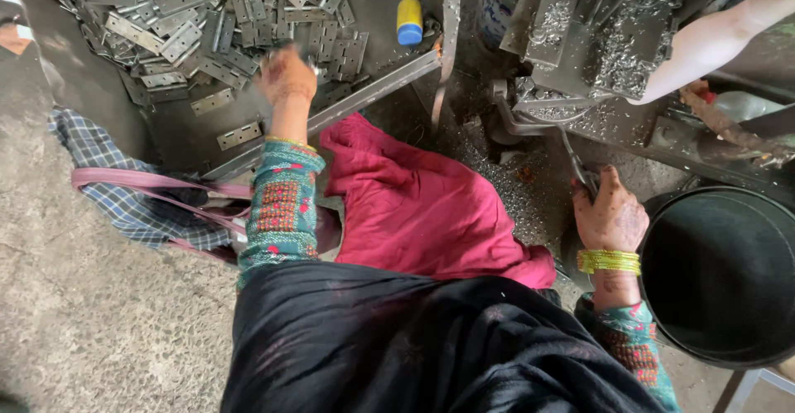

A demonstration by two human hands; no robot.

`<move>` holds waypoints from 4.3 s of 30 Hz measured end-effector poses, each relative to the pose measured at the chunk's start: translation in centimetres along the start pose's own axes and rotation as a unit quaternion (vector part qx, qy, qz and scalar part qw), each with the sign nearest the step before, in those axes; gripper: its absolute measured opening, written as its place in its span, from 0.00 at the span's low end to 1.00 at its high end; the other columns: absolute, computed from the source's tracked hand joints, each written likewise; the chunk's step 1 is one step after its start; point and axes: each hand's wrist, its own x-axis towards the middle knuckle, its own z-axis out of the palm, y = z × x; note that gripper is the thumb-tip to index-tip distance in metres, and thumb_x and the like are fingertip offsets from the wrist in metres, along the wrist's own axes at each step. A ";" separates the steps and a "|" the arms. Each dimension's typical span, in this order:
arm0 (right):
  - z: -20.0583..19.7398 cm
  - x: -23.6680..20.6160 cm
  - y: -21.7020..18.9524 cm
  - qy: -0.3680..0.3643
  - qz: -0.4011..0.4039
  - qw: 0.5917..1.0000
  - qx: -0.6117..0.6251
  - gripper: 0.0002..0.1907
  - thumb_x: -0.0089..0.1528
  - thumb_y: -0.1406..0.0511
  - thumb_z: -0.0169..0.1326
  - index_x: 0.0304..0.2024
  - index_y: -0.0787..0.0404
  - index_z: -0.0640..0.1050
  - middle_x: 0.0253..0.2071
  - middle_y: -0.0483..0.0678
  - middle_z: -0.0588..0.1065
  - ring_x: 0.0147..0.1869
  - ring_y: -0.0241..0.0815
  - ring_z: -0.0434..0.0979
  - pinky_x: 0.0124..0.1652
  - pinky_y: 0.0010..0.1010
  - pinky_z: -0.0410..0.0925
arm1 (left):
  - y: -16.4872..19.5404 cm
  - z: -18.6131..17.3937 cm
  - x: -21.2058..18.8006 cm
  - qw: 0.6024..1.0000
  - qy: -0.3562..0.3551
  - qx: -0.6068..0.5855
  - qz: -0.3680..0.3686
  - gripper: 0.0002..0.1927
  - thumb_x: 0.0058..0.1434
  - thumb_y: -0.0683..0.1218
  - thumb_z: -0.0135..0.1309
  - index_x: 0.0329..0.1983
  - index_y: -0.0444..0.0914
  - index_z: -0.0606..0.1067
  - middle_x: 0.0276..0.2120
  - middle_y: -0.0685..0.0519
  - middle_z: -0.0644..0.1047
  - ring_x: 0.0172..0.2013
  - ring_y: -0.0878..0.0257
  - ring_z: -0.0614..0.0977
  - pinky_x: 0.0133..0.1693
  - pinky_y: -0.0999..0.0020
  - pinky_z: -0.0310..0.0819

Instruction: The person repeatedly picks small metal brackets from a tray, places them under a drill press, and operates the machine to drill holes. After each cycle, the person removes the bracket and returns it to the tray, continuing the process with new pieces.

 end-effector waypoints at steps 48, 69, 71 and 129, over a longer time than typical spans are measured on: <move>-0.4 -6.1 -8.4 0.114 -0.197 0.946 0.231 0.32 0.53 0.65 0.62 0.59 0.66 0.71 0.53 0.62 0.76 0.57 0.63 0.75 0.52 0.48 0.69 | 22.2 -17.9 -24.6 0.769 -0.229 -0.595 0.037 0.29 0.51 0.32 0.58 0.58 0.35 0.76 0.49 0.51 0.82 0.45 0.65 0.83 0.49 0.70 0.77; 2.2 -3.4 -2.2 -0.027 0.032 0.809 0.586 0.20 0.64 0.69 0.55 0.59 0.69 0.76 0.46 0.53 0.80 0.48 0.42 0.79 0.46 0.33 0.72 | 23.2 -20.6 -24.1 0.860 -0.169 -0.322 0.359 0.20 0.69 0.41 0.47 0.64 0.40 0.73 0.50 0.43 0.78 0.49 0.46 0.80 0.51 0.54 0.73; -0.7 -3.3 -1.7 0.059 -0.010 0.891 0.451 0.20 0.64 0.66 0.56 0.58 0.66 0.77 0.44 0.55 0.79 0.47 0.48 0.78 0.45 0.38 0.71 | 25.8 -18.7 -21.6 0.838 -0.029 -0.400 0.370 0.24 0.66 0.39 0.48 0.66 0.38 0.72 0.56 0.41 0.77 0.51 0.46 0.81 0.55 0.55 0.72; 9.6 -1.5 4.2 -0.057 0.045 0.992 0.106 0.23 0.64 0.49 0.57 0.45 0.62 0.74 0.30 0.58 0.78 0.36 0.59 0.81 0.35 0.50 0.72 | 42.3 -8.9 -7.8 0.943 -0.093 -0.170 0.269 0.14 0.67 0.44 0.47 0.46 0.41 0.83 0.76 0.51 0.56 0.73 0.48 0.59 0.69 0.49 0.49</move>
